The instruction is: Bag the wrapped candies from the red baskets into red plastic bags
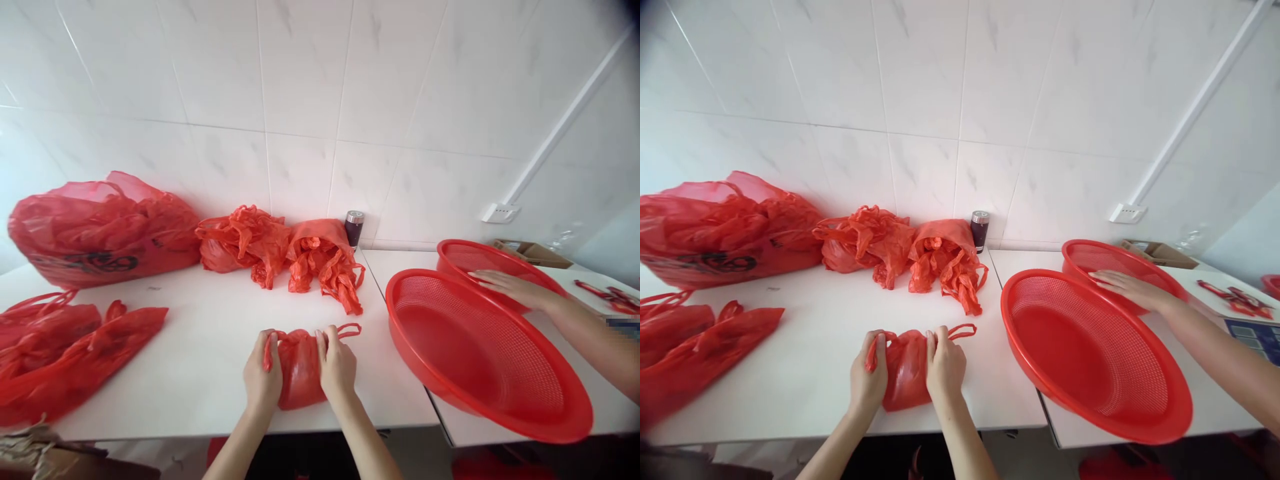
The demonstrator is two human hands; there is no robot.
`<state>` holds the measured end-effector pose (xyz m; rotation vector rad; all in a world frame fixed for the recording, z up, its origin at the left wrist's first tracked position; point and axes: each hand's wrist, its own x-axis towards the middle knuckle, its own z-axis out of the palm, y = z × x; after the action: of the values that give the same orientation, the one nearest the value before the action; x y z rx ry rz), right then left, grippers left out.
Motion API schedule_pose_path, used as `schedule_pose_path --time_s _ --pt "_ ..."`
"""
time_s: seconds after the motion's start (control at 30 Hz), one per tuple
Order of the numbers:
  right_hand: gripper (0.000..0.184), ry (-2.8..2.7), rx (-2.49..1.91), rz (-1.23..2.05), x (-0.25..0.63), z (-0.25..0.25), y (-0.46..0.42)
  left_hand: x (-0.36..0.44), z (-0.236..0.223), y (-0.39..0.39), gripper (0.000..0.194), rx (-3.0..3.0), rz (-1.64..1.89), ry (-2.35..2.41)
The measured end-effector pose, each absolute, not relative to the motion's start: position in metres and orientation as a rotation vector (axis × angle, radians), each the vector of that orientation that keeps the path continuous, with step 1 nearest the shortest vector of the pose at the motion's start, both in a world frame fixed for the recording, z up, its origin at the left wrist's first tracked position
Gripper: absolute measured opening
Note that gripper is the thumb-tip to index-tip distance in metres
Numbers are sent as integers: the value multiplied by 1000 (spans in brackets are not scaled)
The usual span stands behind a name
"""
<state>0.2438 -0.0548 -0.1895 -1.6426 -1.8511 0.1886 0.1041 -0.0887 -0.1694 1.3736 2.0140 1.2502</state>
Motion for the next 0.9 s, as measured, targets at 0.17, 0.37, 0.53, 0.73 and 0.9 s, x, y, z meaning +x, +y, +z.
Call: schedule_pose_path --time_s 0.17,0.37,0.53,0.73,0.9 --pt "33 -1904 -1610 150 263 -205 -51 80 -185 -77 24 1522 919 2154" --pt "37 -2058 -1645 25 274 -215 -43 64 -185 -70 23 1711 626 2174" --pt "50 -2139 -1698 -87 282 -220 -31 58 -185 -71 28 1781 548 2171" --pt "51 -2060 -1746 116 288 -203 -29 58 -181 -76 38 1795 634 2185" --pt "41 -1984 -1660 437 280 -174 -42 80 -165 -79 39 1882 830 2119"
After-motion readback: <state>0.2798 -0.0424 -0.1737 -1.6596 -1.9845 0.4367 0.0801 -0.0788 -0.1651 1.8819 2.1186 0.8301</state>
